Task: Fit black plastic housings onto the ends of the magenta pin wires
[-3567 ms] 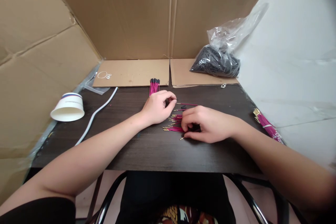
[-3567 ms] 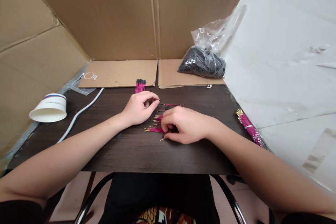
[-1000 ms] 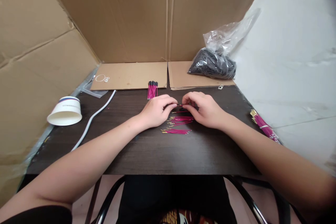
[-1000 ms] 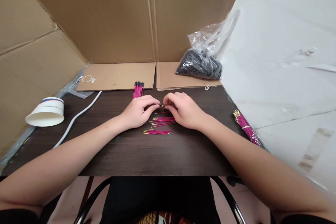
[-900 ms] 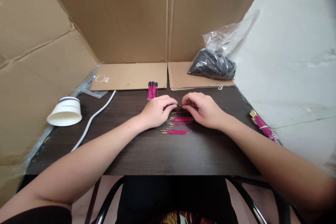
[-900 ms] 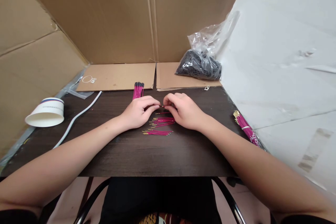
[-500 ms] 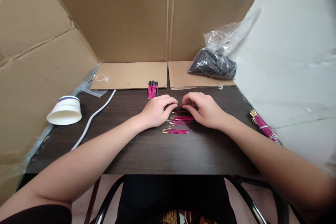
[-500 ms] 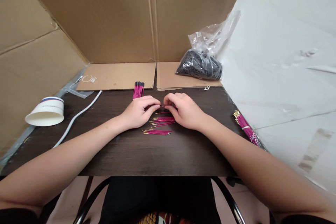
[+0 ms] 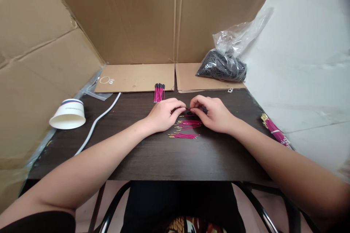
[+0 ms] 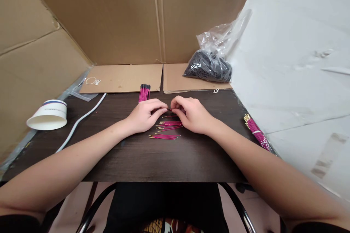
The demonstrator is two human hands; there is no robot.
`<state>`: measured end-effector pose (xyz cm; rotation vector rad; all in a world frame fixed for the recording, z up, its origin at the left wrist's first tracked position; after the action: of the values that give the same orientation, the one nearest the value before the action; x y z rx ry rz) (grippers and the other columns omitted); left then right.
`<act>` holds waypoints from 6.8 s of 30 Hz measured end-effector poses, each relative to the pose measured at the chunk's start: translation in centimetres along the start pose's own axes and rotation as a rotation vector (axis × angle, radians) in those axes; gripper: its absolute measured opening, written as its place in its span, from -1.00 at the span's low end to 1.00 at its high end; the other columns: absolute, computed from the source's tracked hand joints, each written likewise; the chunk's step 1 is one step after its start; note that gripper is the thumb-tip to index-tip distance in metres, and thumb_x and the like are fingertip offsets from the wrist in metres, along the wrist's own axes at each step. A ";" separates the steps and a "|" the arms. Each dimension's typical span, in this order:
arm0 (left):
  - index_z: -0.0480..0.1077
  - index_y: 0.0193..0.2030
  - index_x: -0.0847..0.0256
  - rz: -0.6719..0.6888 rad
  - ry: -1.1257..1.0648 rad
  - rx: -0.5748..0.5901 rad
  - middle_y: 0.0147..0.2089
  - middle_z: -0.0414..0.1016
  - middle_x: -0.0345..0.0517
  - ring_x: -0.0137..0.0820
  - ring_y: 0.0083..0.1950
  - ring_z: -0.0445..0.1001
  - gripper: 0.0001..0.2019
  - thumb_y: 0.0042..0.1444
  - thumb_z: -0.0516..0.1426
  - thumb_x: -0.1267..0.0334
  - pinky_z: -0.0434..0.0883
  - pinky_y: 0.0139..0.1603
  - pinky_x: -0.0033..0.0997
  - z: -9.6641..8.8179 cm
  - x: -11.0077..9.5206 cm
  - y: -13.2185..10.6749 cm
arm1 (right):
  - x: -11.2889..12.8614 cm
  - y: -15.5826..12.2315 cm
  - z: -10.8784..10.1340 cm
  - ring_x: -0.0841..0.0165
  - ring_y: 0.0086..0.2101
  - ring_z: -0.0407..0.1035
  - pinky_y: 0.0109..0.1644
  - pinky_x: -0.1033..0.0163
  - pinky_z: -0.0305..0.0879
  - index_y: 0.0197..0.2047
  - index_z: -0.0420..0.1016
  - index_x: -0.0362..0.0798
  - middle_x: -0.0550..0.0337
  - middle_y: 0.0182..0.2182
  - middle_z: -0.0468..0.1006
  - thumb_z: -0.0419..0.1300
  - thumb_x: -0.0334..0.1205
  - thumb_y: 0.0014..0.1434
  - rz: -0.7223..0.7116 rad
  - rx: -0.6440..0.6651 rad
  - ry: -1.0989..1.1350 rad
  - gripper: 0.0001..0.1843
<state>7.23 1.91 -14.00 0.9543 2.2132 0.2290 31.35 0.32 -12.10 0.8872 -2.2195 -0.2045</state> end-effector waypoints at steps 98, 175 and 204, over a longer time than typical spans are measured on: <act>0.71 -0.08 0.18 -0.168 -0.151 0.012 -0.18 0.73 -0.09 -0.46 -0.44 0.40 -0.88 0.31 0.32 0.29 0.40 -0.32 -0.36 0.4 -0.4 -0.1 | -2.1 0.4 -1.3 0.18 -0.15 0.50 -0.03 0.07 0.43 0.01 0.58 0.01 0.05 -0.14 0.62 0.31 -0.25 0.38 0.023 0.161 -0.062 -0.85; 0.69 -0.05 0.15 -0.220 -0.157 0.053 -0.01 0.69 -0.04 -0.21 0.05 0.62 -0.71 0.50 0.09 0.27 0.50 0.19 -0.08 -0.7 -0.6 0.5 | -0.2 0.1 -3.1 0.17 -0.16 0.39 -0.04 0.10 0.31 -0.18 0.38 -0.01 0.02 -0.18 0.55 0.06 -0.30 0.54 0.113 0.442 -0.250 -0.81; 0.68 -0.11 0.18 -0.209 -0.120 0.079 -0.10 0.67 -0.06 -0.37 -0.28 0.46 -0.83 0.40 0.26 0.19 0.43 -0.17 -0.27 -0.5 -0.9 0.3 | -0.8 0.0 -1.8 0.13 -0.16 0.35 -0.02 0.07 0.24 -0.14 0.39 -0.04 -0.06 -0.13 0.55 0.08 -0.42 0.45 0.033 0.412 -0.435 -0.87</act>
<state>7.50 1.62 -13.04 0.7500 2.2036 -0.0120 32.98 1.04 -11.30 1.1040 -2.7392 0.0923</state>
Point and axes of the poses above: each hand's wrist, its own y-axis towards the middle knuckle, its own z-axis out of the palm, x = y × z, the point moved 1 cm from there along y, towards the middle knuckle
